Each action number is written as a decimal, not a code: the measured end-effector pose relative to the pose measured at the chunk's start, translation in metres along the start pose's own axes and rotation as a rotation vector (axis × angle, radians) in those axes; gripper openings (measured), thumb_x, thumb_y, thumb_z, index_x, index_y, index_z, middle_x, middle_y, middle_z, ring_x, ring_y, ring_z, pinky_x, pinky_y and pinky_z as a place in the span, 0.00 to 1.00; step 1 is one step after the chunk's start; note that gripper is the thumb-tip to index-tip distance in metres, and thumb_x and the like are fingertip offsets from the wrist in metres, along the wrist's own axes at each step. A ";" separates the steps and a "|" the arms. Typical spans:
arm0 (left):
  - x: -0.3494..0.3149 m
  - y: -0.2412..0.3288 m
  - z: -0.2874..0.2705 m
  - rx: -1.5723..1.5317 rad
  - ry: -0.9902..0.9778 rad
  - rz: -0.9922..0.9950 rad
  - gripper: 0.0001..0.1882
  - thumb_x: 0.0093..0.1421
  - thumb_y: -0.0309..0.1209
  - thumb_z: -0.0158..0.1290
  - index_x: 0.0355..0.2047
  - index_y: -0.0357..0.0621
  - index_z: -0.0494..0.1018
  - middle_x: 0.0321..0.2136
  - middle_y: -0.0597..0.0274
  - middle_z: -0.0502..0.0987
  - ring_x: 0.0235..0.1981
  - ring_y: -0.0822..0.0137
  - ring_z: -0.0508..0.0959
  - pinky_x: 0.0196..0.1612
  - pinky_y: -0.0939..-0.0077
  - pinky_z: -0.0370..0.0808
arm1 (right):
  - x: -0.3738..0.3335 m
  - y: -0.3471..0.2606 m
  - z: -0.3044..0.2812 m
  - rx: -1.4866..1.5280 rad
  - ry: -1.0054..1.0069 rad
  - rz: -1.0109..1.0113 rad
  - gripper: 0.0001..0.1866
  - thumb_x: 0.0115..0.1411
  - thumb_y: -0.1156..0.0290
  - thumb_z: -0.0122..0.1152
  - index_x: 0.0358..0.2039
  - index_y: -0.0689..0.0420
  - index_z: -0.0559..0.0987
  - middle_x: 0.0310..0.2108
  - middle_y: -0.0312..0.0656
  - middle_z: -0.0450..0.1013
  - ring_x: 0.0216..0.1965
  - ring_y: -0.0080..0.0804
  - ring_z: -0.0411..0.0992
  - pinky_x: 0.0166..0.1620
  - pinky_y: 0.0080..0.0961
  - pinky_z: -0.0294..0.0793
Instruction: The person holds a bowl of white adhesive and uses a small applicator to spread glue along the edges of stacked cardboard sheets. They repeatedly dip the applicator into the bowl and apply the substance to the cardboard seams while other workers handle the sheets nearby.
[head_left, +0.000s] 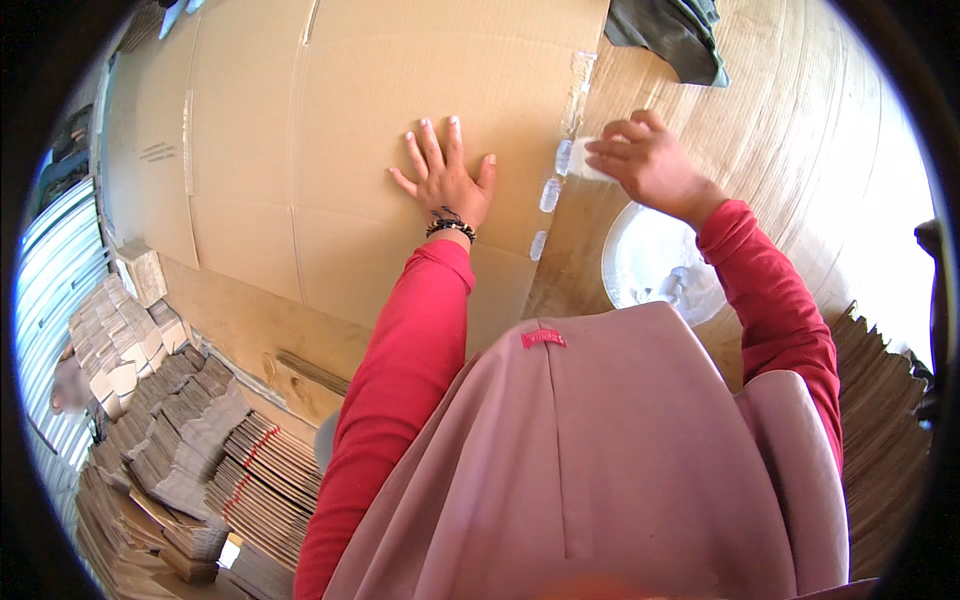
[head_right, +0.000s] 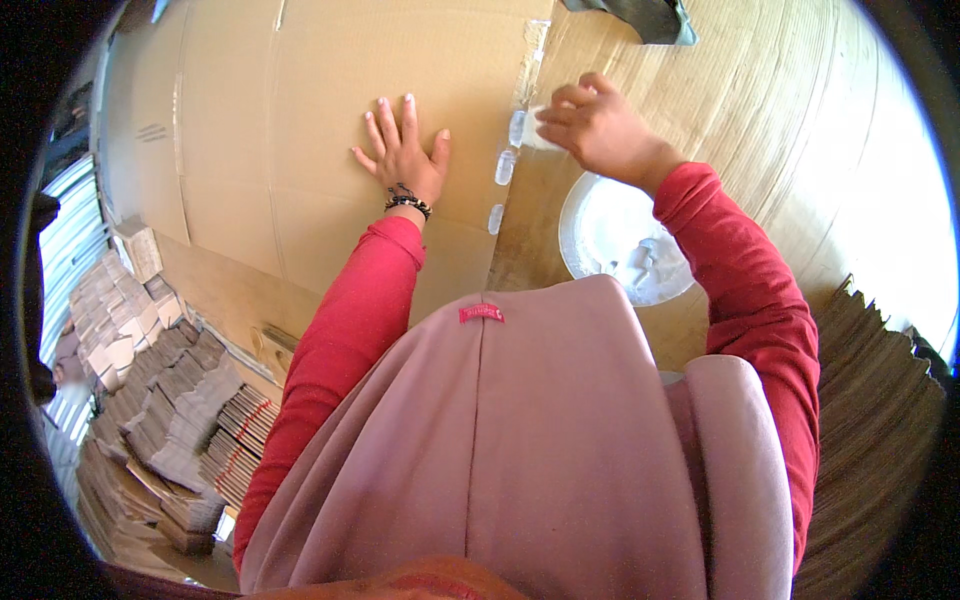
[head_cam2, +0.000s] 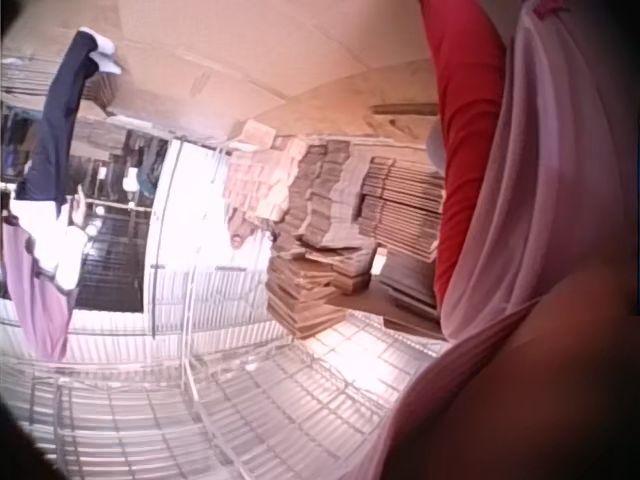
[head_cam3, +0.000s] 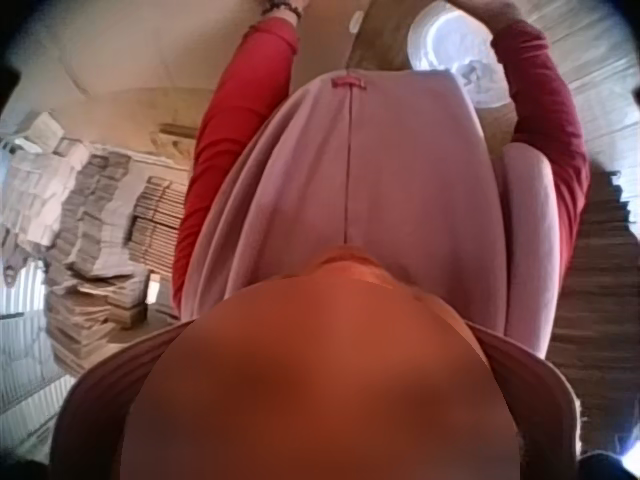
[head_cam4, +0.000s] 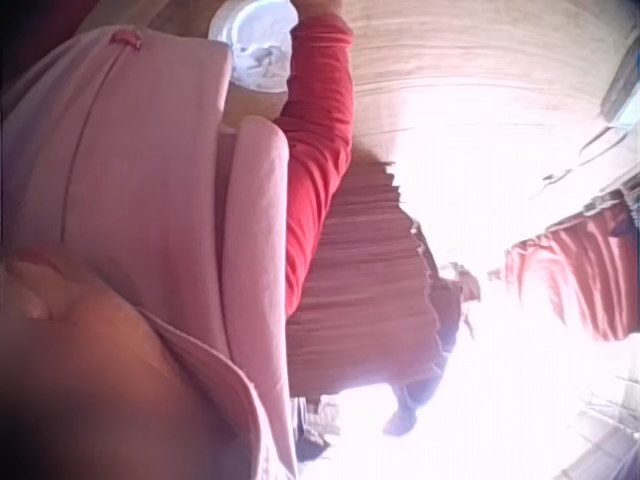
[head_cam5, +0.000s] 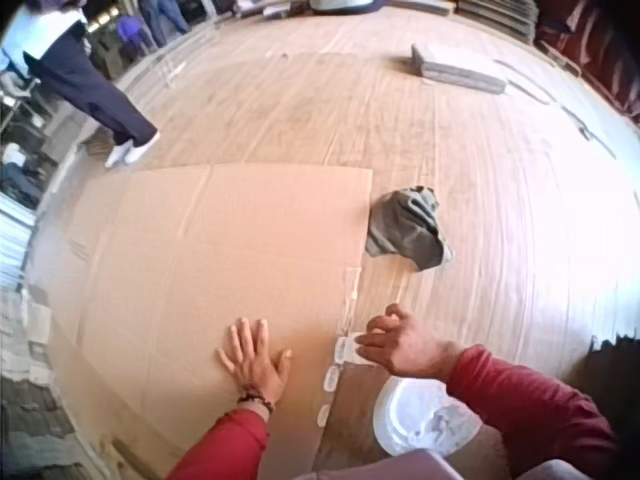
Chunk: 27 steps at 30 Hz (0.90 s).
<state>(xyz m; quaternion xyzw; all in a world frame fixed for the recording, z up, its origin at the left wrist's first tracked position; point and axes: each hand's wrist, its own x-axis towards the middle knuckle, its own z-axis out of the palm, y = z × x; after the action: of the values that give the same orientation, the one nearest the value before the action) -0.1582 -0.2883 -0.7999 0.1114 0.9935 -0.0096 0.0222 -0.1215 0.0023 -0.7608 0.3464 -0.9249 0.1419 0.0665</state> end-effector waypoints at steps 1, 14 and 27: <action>0.000 0.000 0.000 -0.001 0.004 0.002 0.36 0.57 0.55 0.43 0.64 0.61 0.51 0.66 0.56 0.44 0.67 0.50 0.43 0.59 0.31 0.37 | 0.002 0.007 0.000 -0.015 0.042 0.017 0.13 0.51 0.72 0.62 0.39 0.51 0.80 0.43 0.32 0.76 0.47 0.29 0.69 0.52 0.30 0.64; -0.001 0.000 -0.002 0.003 0.050 0.010 0.37 0.55 0.54 0.47 0.63 0.61 0.54 0.66 0.57 0.46 0.66 0.52 0.46 0.58 0.30 0.40 | 0.014 0.068 0.005 -0.115 0.159 0.190 0.16 0.50 0.76 0.65 0.41 0.49 0.81 0.46 0.33 0.75 0.51 0.30 0.68 0.56 0.29 0.62; -0.001 0.001 -0.007 -0.023 -0.001 0.012 0.37 0.56 0.53 0.47 0.64 0.59 0.52 0.66 0.54 0.46 0.66 0.48 0.45 0.58 0.30 0.40 | 0.037 0.074 -0.001 0.114 0.256 0.384 0.12 0.55 0.77 0.56 0.39 0.54 0.80 0.30 0.41 0.76 0.33 0.36 0.73 0.38 0.29 0.74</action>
<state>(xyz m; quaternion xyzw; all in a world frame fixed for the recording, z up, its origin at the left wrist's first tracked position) -0.1570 -0.2879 -0.7930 0.1174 0.9928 0.0018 0.0242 -0.1984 0.0329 -0.7676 0.1463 -0.9484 0.2466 0.1353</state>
